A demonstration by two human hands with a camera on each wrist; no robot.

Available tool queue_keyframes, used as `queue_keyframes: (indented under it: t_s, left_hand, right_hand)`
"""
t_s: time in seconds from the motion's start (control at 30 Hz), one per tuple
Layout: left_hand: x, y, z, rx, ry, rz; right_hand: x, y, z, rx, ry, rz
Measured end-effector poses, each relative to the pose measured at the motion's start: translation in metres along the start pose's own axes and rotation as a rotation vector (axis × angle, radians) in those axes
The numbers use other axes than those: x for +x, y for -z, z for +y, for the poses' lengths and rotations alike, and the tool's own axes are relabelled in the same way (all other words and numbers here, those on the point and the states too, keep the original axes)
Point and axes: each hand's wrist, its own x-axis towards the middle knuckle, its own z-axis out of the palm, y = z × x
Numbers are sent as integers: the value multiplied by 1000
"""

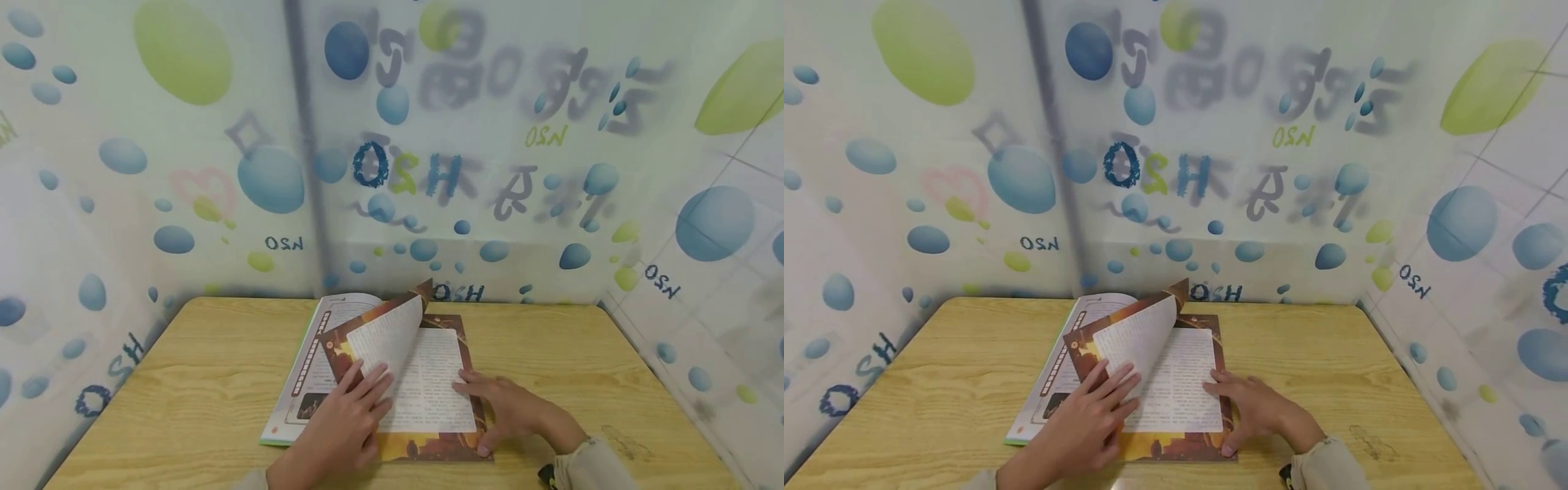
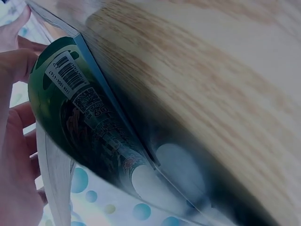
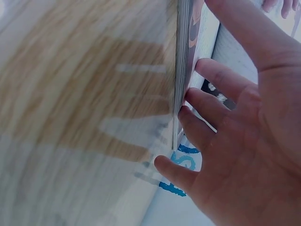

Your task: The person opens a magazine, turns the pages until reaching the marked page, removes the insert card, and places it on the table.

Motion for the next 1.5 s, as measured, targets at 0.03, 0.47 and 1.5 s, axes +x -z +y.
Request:
queue_keyframes:
  t_s: [0.03,0.47,1.5]
  left_hand:
    - [0,-1,0,0,2,-2]
    - [-2,3,2,-72,117,-169]
    - [-6,-2,5,-190,244,-180]
  right_hand:
    - [0,0,0,3,-1,0]
    - [-1,2,-2,43,-23,-14]
    - [0,1,-4,12,-15,30]
